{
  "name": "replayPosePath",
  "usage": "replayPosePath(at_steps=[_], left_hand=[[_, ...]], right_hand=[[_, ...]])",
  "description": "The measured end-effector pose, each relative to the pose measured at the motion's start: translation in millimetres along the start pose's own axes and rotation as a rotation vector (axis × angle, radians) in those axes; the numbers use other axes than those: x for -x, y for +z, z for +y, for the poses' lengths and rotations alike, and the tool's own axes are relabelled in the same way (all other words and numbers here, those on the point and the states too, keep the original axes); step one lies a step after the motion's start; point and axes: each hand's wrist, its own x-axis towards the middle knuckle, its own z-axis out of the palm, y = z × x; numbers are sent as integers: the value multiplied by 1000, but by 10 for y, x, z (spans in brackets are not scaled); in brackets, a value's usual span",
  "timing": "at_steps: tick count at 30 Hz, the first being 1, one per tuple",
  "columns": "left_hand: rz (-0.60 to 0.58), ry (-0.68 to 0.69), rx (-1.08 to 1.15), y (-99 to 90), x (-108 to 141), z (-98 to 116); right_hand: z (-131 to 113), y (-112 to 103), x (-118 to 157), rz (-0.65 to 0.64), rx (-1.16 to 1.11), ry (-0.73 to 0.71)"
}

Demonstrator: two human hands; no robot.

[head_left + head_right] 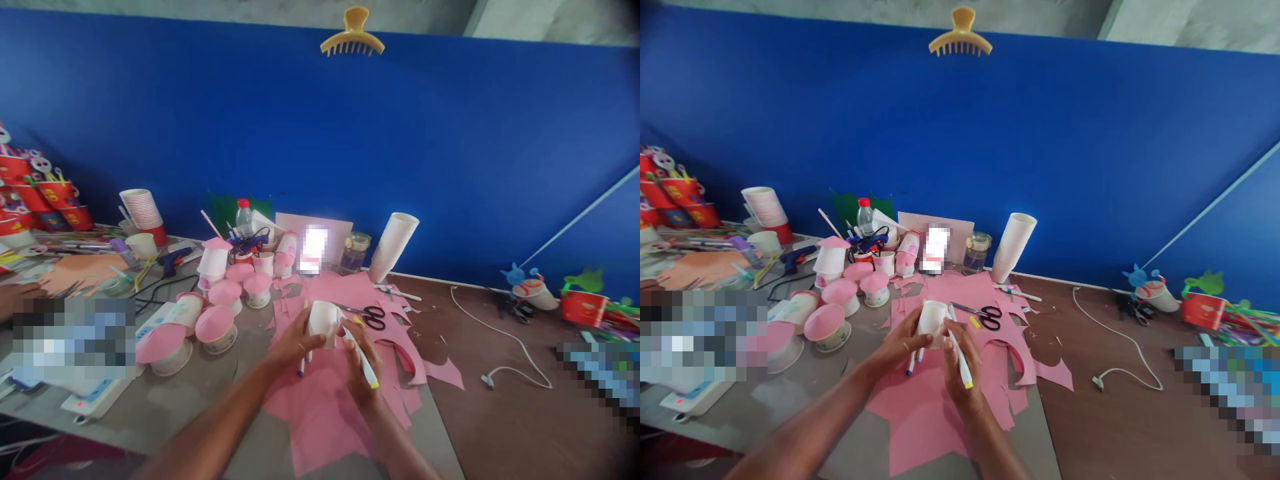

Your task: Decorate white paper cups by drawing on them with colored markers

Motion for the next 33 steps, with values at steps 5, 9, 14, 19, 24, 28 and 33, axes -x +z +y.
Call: replayPosePath(at_steps=[5,9,14,19,24,28,33], left_hand=[[4,37,-113,56,6,72],[33,25,-162,85,7,105],[25,45,-195,98,16,121],[26,51,-226,98,23,117],[7,62,-259,87,25,127],[-1,51,-291,93,30,145],[1,27,-299,105,38,150]], right_hand=[[35,2,48,-51,-26,13],[99,32,84,-37,-62,43],[139,42,91,-54,-63,13],[125,41,75,-22,-17,-14],[129,50,71,-26,-7,-28],[127,54,64,-26,-10,-44],[158,59,77,-29,-13,-22]])
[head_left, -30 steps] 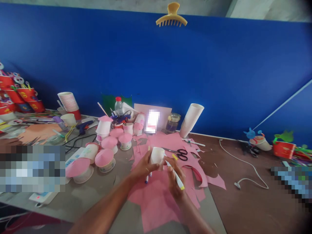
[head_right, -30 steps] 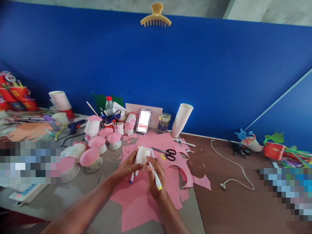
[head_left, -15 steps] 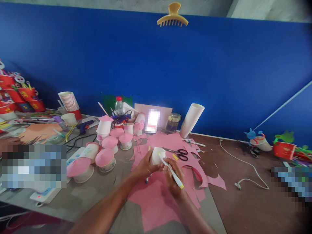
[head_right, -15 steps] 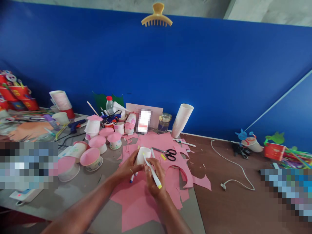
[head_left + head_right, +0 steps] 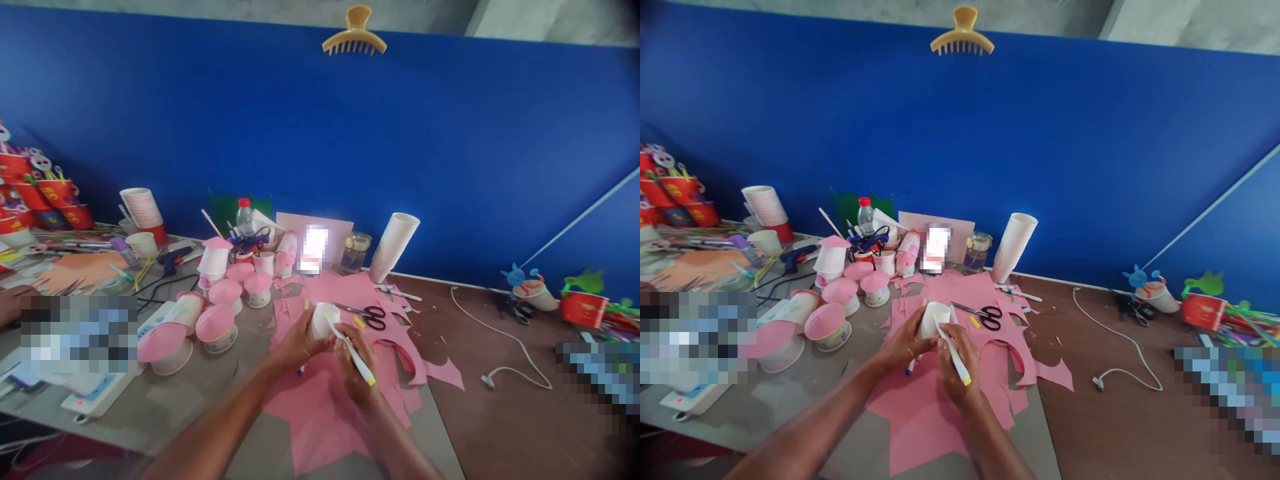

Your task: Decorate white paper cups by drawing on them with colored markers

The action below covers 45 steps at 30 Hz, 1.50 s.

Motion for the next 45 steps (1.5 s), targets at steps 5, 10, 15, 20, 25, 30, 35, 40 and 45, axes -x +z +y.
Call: replayPosePath(at_steps=[5,10,15,20,25,30,35,40,45], left_hand=[[6,-18,-8,6,1,15],[13,7,4,9,-12,-3],[0,8,36,6,-9,-1],[-6,11,48,8,-2,8],[4,-14,108,12,-22,-41],[-5,-29,96,4,-30,-60],[-1,-31,93,1,-24,-40],[-13,-22,70,-7,-16,-38],[-24,-9,76,0,-25,-43]], right_hand=[[53,9,27,-13,-11,37],[56,13,24,-9,-21,53],[57,26,21,21,1,43],[62,32,25,10,-11,60],[24,18,3,31,-8,65],[40,9,9,27,-32,68],[68,0,31,-7,-24,81],[60,4,34,-1,1,80],[85,13,53,-7,-20,116]])
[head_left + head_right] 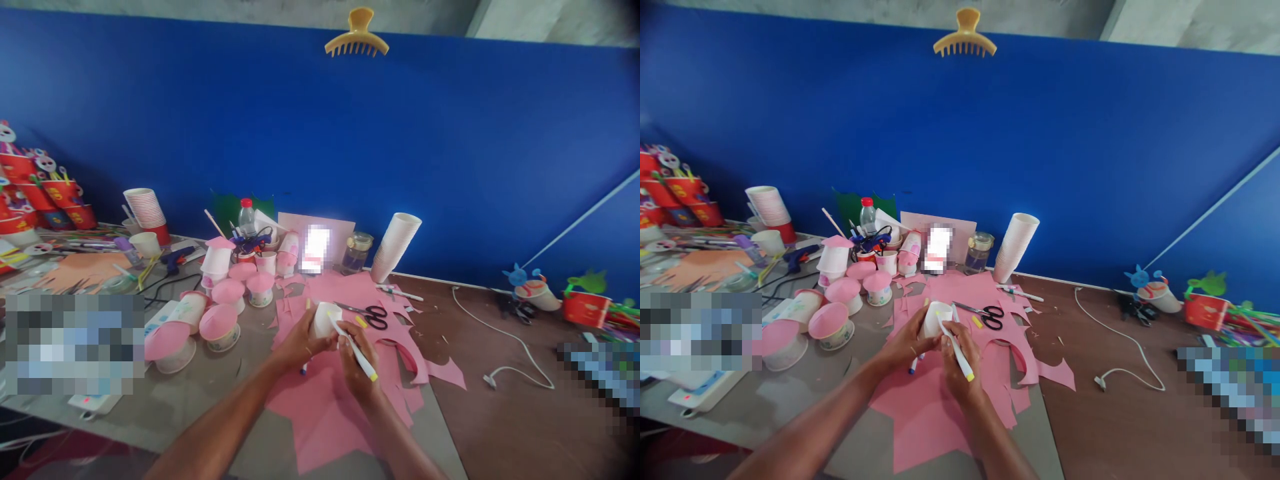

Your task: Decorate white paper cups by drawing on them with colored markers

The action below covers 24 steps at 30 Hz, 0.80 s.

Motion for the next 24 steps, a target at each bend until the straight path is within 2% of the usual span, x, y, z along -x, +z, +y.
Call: replayPosePath(at_steps=[11,18,24], left_hand=[[4,-10,-49,5,13,29],[36,-15,-59,1,26,84],[30,-13,-23,-19,11,8]], right_hand=[[-39,1,-19,29,13,-21],[-46,-15,-18,2,15,-14],[-145,-37,-65,21,-54,-28]])
